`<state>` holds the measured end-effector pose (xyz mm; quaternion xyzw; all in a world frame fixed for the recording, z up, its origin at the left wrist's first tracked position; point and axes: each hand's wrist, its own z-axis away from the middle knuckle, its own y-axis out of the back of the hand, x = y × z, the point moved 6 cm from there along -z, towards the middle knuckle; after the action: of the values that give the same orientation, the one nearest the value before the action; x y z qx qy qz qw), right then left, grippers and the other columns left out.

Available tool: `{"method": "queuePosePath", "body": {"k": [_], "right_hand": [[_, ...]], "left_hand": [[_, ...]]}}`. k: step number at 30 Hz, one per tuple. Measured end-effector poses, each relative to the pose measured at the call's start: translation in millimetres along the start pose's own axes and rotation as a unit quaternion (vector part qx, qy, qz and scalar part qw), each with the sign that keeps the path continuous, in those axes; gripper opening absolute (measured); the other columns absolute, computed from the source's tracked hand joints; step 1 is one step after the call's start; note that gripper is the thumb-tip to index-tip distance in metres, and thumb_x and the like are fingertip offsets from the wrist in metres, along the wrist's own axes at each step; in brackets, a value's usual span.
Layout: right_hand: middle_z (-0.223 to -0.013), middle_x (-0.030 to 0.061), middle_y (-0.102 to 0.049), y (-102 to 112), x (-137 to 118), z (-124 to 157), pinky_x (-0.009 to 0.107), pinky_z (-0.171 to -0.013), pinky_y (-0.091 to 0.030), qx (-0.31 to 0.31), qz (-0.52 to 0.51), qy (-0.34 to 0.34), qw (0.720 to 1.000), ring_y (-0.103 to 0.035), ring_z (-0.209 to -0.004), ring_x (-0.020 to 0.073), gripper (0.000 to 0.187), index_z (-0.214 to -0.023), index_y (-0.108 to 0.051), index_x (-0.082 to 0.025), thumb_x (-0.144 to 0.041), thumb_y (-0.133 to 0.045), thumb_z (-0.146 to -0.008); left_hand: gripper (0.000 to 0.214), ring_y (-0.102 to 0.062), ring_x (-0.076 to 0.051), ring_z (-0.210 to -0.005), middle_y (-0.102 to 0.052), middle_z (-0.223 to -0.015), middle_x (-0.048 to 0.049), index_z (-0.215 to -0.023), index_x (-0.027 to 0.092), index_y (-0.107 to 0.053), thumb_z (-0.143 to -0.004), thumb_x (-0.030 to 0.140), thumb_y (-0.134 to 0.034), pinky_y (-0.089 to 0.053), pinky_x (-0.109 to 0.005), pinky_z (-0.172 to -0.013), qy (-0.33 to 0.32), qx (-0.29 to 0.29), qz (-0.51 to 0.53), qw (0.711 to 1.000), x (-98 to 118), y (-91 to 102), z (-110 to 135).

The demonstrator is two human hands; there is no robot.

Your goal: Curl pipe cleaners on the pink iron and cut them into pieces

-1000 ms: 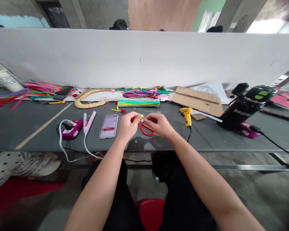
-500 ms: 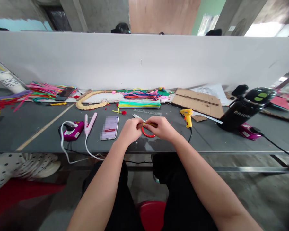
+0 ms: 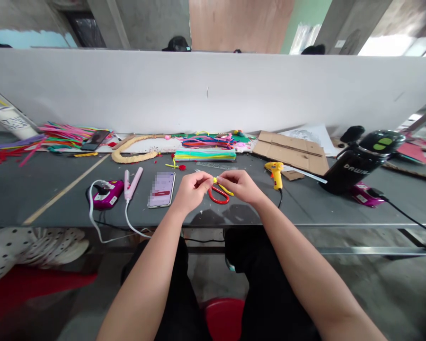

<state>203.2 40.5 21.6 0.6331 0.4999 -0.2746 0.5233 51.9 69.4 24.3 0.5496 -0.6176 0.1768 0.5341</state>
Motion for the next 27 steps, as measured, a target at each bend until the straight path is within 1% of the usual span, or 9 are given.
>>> {"method": "queuePosePath", "body": {"k": [2, 5, 8, 12, 15, 17, 20, 24, 27], "right_hand": [[-0.064, -0.0009, -0.051, -6, -3, 0, 0.024, -0.055, -0.032, -0.008, 0.037, 0.010, 0.999, -0.039, -0.060, 0.0108, 0.037, -0.078, -0.068, -0.013, -0.046, -0.054, -0.090], [-0.061, -0.0016, -0.048, -15, -9, 2, 0.024, -0.056, -0.029, -0.009, 0.122, 0.025, 0.992, -0.037, -0.060, 0.0107, 0.035, -0.070, -0.063, -0.015, -0.039, -0.052, -0.092], [-0.060, -0.0016, -0.050, -22, -12, 4, 0.024, -0.057, -0.028, -0.016, 0.189, 0.028, 0.982, -0.038, -0.058, 0.0107, 0.030, -0.067, -0.059, -0.017, -0.032, -0.052, -0.091], [-0.063, -0.0001, -0.055, -27, -13, 6, 0.025, -0.057, -0.026, -0.037, 0.239, 0.034, 0.970, -0.040, -0.058, 0.0112, 0.023, -0.070, -0.060, -0.018, -0.027, -0.053, -0.090], [-0.063, 0.0002, -0.057, -23, -14, 7, 0.025, -0.056, -0.025, -0.043, 0.245, 0.042, 0.968, -0.040, -0.058, 0.0111, 0.022, -0.070, -0.062, -0.018, -0.027, -0.055, -0.088], [-0.063, -0.0003, -0.056, -18, -14, 7, 0.025, -0.056, -0.026, -0.040, 0.226, 0.045, 0.972, -0.040, -0.058, 0.0109, 0.022, -0.071, -0.064, -0.018, -0.029, -0.056, -0.088], [-0.062, -0.0010, -0.055, -9, -10, 5, 0.024, -0.057, -0.030, -0.020, 0.161, 0.036, 0.986, -0.041, -0.059, 0.0108, 0.025, -0.078, -0.068, -0.016, -0.036, -0.057, -0.090], [-0.064, -0.0006, -0.056, -2, 1, 1, 0.023, -0.055, -0.032, 0.019, 0.081, 0.010, 0.997, -0.042, -0.059, 0.0109, 0.031, -0.082, -0.067, -0.015, -0.045, -0.062, -0.086], [-0.067, 0.0001, -0.058, -1, 8, -2, 0.023, -0.056, -0.034, 0.022, 0.071, 0.006, 0.997, -0.045, -0.061, 0.0113, 0.032, -0.082, -0.067, -0.014, -0.046, -0.060, -0.087]], "left_hand": [[0.025, -0.055, -0.014, -0.064, -0.064, -0.071, -0.0024, -0.081, 0.017, -0.067, -0.088, 0.039, -0.058, -0.042, -0.026, -0.059, 0.004, 0.029, -0.006, 1.000, -4, 3.0, 0], [0.024, -0.054, -0.015, -0.063, -0.065, -0.070, -0.0022, -0.078, 0.018, -0.067, -0.088, 0.038, -0.057, -0.041, -0.027, -0.059, -0.002, 0.082, -0.075, 0.994, -6, 9.7, -1], [0.019, -0.056, -0.015, -0.064, -0.067, -0.070, -0.0022, -0.078, 0.019, -0.068, -0.087, 0.033, -0.059, -0.041, -0.027, -0.060, -0.018, 0.102, -0.145, 0.984, -6, 12.9, -1], [0.014, -0.060, -0.016, -0.065, -0.070, -0.072, -0.0034, -0.079, 0.019, -0.070, -0.085, 0.026, -0.060, -0.042, -0.027, -0.062, -0.031, 0.071, -0.200, 0.977, -8, 9.1, -1], [0.015, -0.063, -0.019, -0.069, -0.072, -0.076, -0.0053, -0.080, 0.018, -0.072, -0.084, 0.021, -0.058, -0.043, -0.028, -0.064, -0.029, 0.014, -0.213, 0.977, -12, 2.6, -1], [0.018, -0.066, -0.020, -0.074, -0.074, -0.080, -0.0059, -0.083, 0.018, -0.073, -0.082, 0.016, -0.055, -0.045, -0.028, -0.066, -0.021, -0.030, -0.190, 0.981, -15, -1.6, 0], [0.023, -0.066, -0.019, -0.074, -0.073, -0.080, -0.0049, -0.082, 0.018, -0.072, -0.081, 0.011, -0.050, -0.047, -0.028, -0.066, -0.003, -0.071, -0.140, 0.988, -17, -4.5, 3], [0.018, -0.064, -0.018, -0.072, -0.070, -0.076, -0.0034, -0.079, 0.018, -0.068, -0.085, 0.020, -0.051, -0.048, -0.027, -0.065, 0.010, -0.098, -0.077, 0.992, -16, -6.6, 6], [0.016, -0.061, -0.016, -0.069, -0.067, -0.074, -0.0023, -0.080, 0.017, -0.068, -0.085, 0.026, -0.056, -0.047, -0.026, -0.064, 0.018, -0.078, -0.064, 0.995, -16, -4.1, 5]]}}
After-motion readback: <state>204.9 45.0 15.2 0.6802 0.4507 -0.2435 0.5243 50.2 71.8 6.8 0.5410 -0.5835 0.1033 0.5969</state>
